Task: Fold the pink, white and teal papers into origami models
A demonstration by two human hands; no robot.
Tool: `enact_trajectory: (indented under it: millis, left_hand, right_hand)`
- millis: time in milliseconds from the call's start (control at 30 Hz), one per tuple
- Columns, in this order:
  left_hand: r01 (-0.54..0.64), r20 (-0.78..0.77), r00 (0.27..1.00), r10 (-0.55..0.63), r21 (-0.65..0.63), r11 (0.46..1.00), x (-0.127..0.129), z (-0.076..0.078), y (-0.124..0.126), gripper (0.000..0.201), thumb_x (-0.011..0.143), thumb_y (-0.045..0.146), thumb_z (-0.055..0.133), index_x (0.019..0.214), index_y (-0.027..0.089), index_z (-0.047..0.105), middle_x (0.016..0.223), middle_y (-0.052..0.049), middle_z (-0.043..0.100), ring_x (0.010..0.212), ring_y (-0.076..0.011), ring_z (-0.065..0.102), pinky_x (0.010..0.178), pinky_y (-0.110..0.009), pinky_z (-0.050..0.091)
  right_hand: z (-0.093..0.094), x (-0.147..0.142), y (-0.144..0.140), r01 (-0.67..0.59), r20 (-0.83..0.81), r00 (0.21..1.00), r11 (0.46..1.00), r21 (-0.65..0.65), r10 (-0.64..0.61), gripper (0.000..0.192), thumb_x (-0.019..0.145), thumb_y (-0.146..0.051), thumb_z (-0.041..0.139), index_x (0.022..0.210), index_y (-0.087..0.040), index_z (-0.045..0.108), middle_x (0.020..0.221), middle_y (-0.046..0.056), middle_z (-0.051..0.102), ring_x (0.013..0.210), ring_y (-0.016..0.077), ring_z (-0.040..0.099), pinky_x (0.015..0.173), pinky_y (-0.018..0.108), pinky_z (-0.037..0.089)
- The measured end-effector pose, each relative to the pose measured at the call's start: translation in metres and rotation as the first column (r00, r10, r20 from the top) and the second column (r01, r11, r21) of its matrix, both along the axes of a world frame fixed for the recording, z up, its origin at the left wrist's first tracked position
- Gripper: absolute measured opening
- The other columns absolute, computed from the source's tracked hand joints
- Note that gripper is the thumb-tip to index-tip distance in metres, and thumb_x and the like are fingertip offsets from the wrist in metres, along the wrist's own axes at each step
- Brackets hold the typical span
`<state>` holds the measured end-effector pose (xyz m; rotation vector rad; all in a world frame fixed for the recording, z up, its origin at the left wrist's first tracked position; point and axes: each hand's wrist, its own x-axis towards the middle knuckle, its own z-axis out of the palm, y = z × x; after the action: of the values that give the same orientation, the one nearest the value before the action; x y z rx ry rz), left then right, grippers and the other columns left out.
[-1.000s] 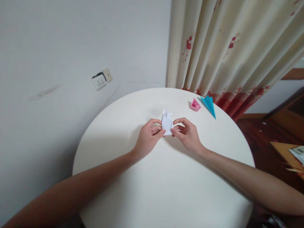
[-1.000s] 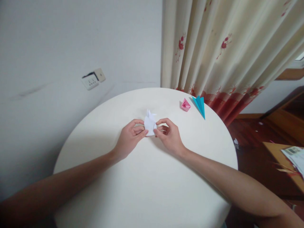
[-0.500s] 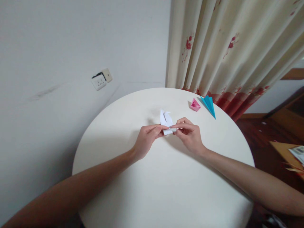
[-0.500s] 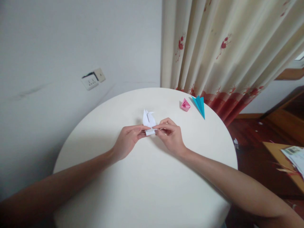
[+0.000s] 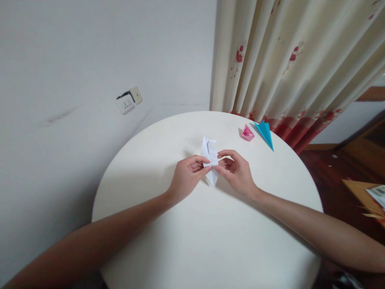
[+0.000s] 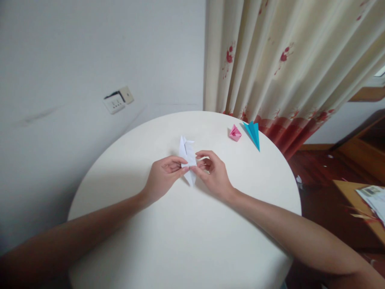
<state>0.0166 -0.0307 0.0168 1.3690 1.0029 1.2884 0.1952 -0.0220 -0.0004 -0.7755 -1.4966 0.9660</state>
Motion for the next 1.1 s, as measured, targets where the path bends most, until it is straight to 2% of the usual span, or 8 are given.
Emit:
enact_trajectory:
  millis: [100,233,333,500,633,733,867,1100]
  left_hand:
    - [0.001,-0.001,1.0,-0.001,0.033,0.999,0.001,-0.001,0.0,0.026,0.071,0.029,0.083,0.083,0.017,0.063,0.079,-0.002,0.069,0.075,-0.0156,0.068,0.072,-0.025,0.053]
    - [0.062,0.06,0.996,-0.063,0.017,0.998,0.001,-0.001,0.001,0.038,0.076,0.03,0.079,0.096,0.023,0.047,0.072,0.004,0.067,0.069,-0.014,0.068,0.067,-0.024,0.05]
    - [0.08,0.054,0.995,-0.079,-0.016,0.997,0.0,0.0,0.001,0.041,0.08,0.03,0.076,0.103,0.023,0.044,0.063,0.007,0.064,0.063,-0.0132,0.065,0.063,-0.021,0.045]
    - [0.063,0.03,0.998,-0.062,-0.036,0.997,-0.001,0.001,0.0,0.042,0.079,0.032,0.077,0.107,0.022,0.046,0.063,0.006,0.064,0.057,-0.0123,0.062,0.059,-0.021,0.041]
    - [0.081,0.061,0.995,-0.08,-0.01,0.997,-0.001,-0.002,0.001,0.046,0.079,0.034,0.078,0.112,0.023,0.048,0.064,0.006,0.064,0.06,-0.0121,0.063,0.062,-0.021,0.044]
    - [0.107,0.089,0.99,-0.107,0.012,0.994,-0.001,-0.005,0.005,0.049,0.078,0.032,0.079,0.119,0.021,0.052,0.076,0.001,0.07,0.073,-0.015,0.068,0.073,-0.025,0.05]
    - [0.18,0.068,0.981,-0.18,0.011,0.984,-0.002,-0.008,0.009,0.032,0.076,0.031,0.08,0.102,0.015,0.069,0.096,-0.008,0.075,0.09,-0.0211,0.071,0.087,-0.032,0.053]
    - [0.118,0.039,0.992,-0.117,-0.02,0.993,0.0,-0.009,0.006,0.023,0.071,0.034,0.084,0.086,0.017,0.078,0.089,-0.007,0.076,0.091,-0.0248,0.07,0.089,-0.038,0.054]
  right_hand:
    - [0.001,-0.002,0.0,-0.023,-0.047,0.999,0.998,-0.063,0.02,0.048,0.078,-0.038,0.079,0.116,-0.025,0.052,0.093,0.001,0.063,0.07,0.0127,0.061,0.063,0.027,0.052]
    - [0.002,-0.004,0.0,-0.038,-0.07,0.997,0.996,-0.076,0.033,0.044,0.079,-0.037,0.077,0.113,-0.023,0.052,0.067,-0.007,0.056,0.06,0.0116,0.054,0.057,0.024,0.045]
    - [0.002,-0.005,-0.001,-0.03,-0.107,0.994,0.997,-0.077,0.022,0.041,0.081,-0.035,0.076,0.111,-0.023,0.051,0.066,-0.007,0.056,0.058,0.0112,0.052,0.056,0.024,0.043]
    - [0.002,-0.007,-0.004,-0.058,-0.078,0.996,0.996,-0.074,0.052,0.051,0.081,-0.037,0.076,0.122,-0.025,0.048,0.072,-0.006,0.056,0.063,0.0123,0.054,0.059,0.025,0.046]
    - [0.004,-0.006,-0.009,0.019,-0.021,1.0,1.0,0.017,-0.019,0.043,0.084,-0.037,0.074,0.118,-0.025,0.05,0.068,-0.006,0.053,0.061,0.0125,0.053,0.059,0.025,0.046]
    - [0.006,-0.004,-0.011,0.074,0.058,0.995,0.992,0.107,-0.08,0.039,0.087,-0.035,0.071,0.12,-0.025,0.051,0.071,-0.004,0.055,0.065,0.0141,0.056,0.062,0.028,0.049]
    - [0.006,0.0,-0.012,0.112,0.175,0.971,0.956,0.27,-0.163,0.037,0.09,-0.028,0.067,0.124,-0.027,0.052,0.078,-0.002,0.059,0.068,0.015,0.059,0.065,0.03,0.052]
    - [0.008,0.002,-0.018,0.128,0.233,0.942,0.899,0.419,-0.242,0.037,0.092,-0.022,0.064,0.127,-0.028,0.054,0.09,0.002,0.066,0.075,0.0162,0.064,0.074,0.033,0.056]
